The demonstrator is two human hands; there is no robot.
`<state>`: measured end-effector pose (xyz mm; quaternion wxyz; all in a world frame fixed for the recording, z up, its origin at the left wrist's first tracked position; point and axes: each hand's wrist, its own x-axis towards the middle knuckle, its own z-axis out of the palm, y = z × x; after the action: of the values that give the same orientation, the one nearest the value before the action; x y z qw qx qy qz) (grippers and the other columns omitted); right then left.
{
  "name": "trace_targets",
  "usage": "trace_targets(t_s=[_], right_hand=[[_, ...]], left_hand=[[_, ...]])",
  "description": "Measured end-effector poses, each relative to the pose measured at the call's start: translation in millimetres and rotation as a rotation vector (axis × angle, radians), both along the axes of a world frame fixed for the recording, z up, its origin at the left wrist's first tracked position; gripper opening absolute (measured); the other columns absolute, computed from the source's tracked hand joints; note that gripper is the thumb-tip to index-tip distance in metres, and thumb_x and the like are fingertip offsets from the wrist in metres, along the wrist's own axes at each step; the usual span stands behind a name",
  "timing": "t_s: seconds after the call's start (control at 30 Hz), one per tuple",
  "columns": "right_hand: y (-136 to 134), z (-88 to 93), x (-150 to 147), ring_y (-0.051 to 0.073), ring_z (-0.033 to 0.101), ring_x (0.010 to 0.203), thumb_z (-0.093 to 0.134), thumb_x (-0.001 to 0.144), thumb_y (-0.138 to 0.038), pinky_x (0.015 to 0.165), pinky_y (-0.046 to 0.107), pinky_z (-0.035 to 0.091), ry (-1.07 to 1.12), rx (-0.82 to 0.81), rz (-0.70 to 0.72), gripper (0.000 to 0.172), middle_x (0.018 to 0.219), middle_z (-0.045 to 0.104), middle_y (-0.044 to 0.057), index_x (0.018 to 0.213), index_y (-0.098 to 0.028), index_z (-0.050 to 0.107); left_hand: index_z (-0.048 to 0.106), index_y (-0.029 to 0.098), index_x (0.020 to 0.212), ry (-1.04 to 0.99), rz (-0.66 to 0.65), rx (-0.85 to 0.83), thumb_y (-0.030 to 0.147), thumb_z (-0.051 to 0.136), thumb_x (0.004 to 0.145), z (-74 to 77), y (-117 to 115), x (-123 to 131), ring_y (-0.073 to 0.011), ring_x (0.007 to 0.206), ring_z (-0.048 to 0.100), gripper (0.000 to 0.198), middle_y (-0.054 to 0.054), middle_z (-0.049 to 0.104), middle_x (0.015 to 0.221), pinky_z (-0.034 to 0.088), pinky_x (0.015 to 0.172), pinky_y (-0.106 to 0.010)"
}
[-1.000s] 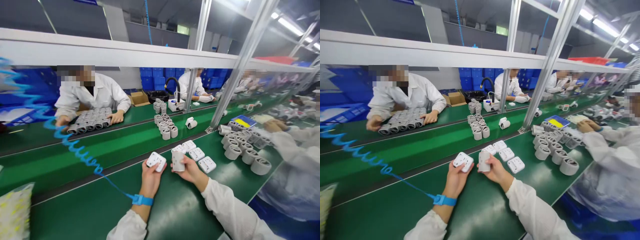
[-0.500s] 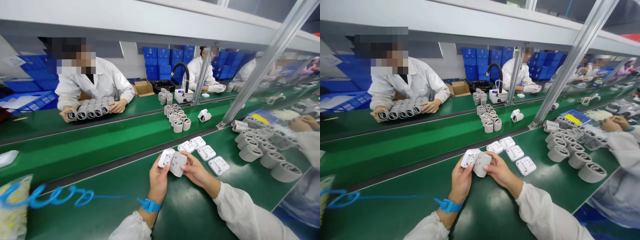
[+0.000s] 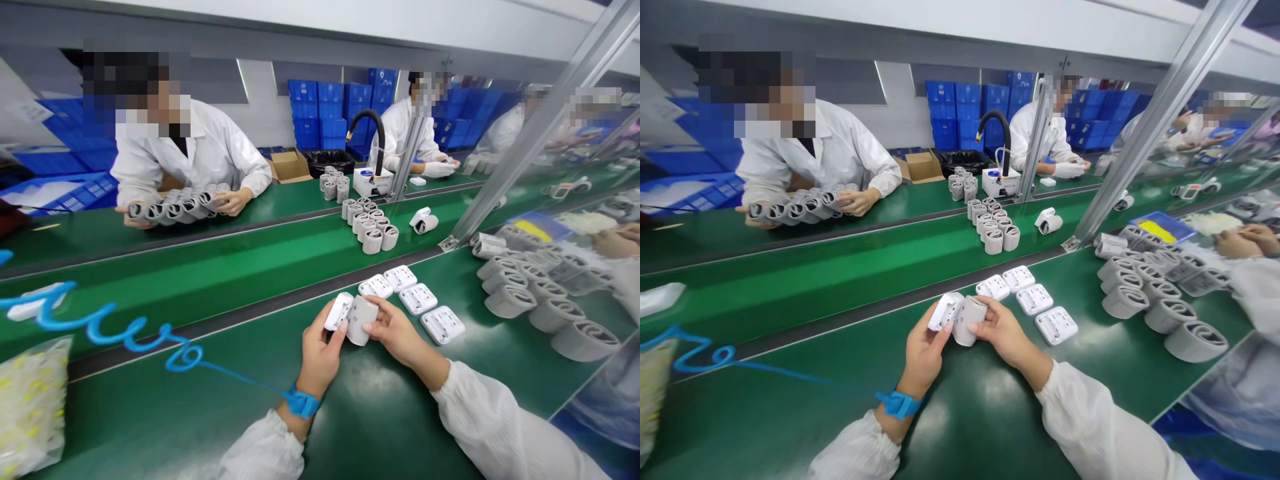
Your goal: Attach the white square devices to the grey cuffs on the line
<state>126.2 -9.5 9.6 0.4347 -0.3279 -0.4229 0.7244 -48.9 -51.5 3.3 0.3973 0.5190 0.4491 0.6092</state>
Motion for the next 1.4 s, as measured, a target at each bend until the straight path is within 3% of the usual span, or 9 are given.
trace_targets(t_s=[0.3, 0.43, 0.53, 0.7, 0.83, 1.1, 1.4], right_hand=[[-2.6, 7.1, 1.3, 0.021, 0.069, 0.086, 0.087, 0.068, -0.032, 0.073, 0.034, 0.055, -0.131, 0.011, -0.016, 0.064, 0.1, 0.07, 0.005, 0.121, -0.023, 0.054], [-2.9, 14.5, 2.1, 0.021, 0.069, 0.08, 0.087, 0.066, -0.038, 0.064, 0.031, 0.056, -0.217, -0.02, -0.023, 0.059, 0.094, 0.069, 0.004, 0.111, -0.021, 0.053], [-3.4, 19.0, 3.6, 0.02, 0.07, 0.079, 0.087, 0.067, -0.04, 0.06, 0.028, 0.056, -0.237, -0.048, -0.012, 0.054, 0.091, 0.069, 0.003, 0.102, -0.02, 0.051], [-4.3, 24.4, 5.2, 0.019, 0.071, 0.071, 0.087, 0.067, -0.042, 0.056, 0.03, 0.06, -0.292, -0.097, 0.052, 0.055, 0.083, 0.068, 0.002, 0.095, -0.021, 0.045], [-4.2, 26.9, 6.6, 0.019, 0.07, 0.064, 0.086, 0.068, -0.048, 0.051, 0.029, 0.06, -0.414, -0.091, 0.079, 0.056, 0.077, 0.067, 0.0, 0.089, -0.021, 0.042], [-5.7, 28.0, 8.8, 0.016, 0.067, 0.053, 0.082, 0.07, -0.052, 0.046, 0.027, 0.058, -0.498, -0.072, 0.123, 0.055, 0.07, 0.067, 0.001, 0.09, -0.021, 0.041], [-6.1, 18.7, 6.6, 0.02, 0.069, 0.053, 0.081, 0.072, -0.055, 0.048, 0.03, 0.059, -0.557, -0.059, 0.129, 0.054, 0.067, 0.069, 0.002, 0.091, -0.022, 0.044]], left_hand=[[0.056, 0.018, 0.138, 0.414, 0.014, 0.137, 0.025, 0.06, 0.089, 6.4, -3.4, -5.5, -0.0254, 0.118, 0.064, 0.05, -0.011, 0.064, 0.133, 0.05, 0.104, -0.036], [0.049, 0.019, 0.144, 0.528, -0.044, 0.211, 0.015, 0.061, 0.08, 11.5, -4.3, -6.3, -0.0259, 0.12, 0.063, 0.066, -0.01, 0.061, 0.137, 0.05, 0.104, -0.035], [0.05, 0.022, 0.144, 0.513, -0.072, 0.138, 0.012, 0.065, 0.072, 14.5, -4.2, -5.1, -0.0275, 0.114, 0.066, 0.075, -0.008, 0.065, 0.132, 0.052, 0.1, -0.035], [0.06, 0.025, 0.135, 0.388, -0.058, 0.01, 0.015, 0.071, 0.068, 16.7, -2.3, -9.2, -0.0285, 0.1, 0.071, 0.068, -0.006, 0.073, 0.117, 0.055, 0.093, -0.036], [0.054, 0.023, 0.141, 0.42, -0.197, 0.043, 0.012, 0.069, 0.068, 17.4, -1.2, -18.8, -0.0275, 0.103, 0.07, 0.075, -0.008, 0.07, 0.124, 0.055, 0.092, -0.035], [0.046, 0.022, 0.147, 0.444, -0.324, 0.033, 0.008, 0.063, 0.07, 23.0, -0.8, -24.8, -0.025, 0.1, 0.071, 0.08, -0.008, 0.069, 0.126, 0.058, 0.089, -0.035], [0.057, 0.024, 0.136, 0.36, -0.256, -0.059, 0.01, 0.064, 0.069, 16.1, 0.9, -18.2, -0.0244, 0.099, 0.07, 0.069, -0.006, 0.071, 0.119, 0.057, 0.088, -0.035]])
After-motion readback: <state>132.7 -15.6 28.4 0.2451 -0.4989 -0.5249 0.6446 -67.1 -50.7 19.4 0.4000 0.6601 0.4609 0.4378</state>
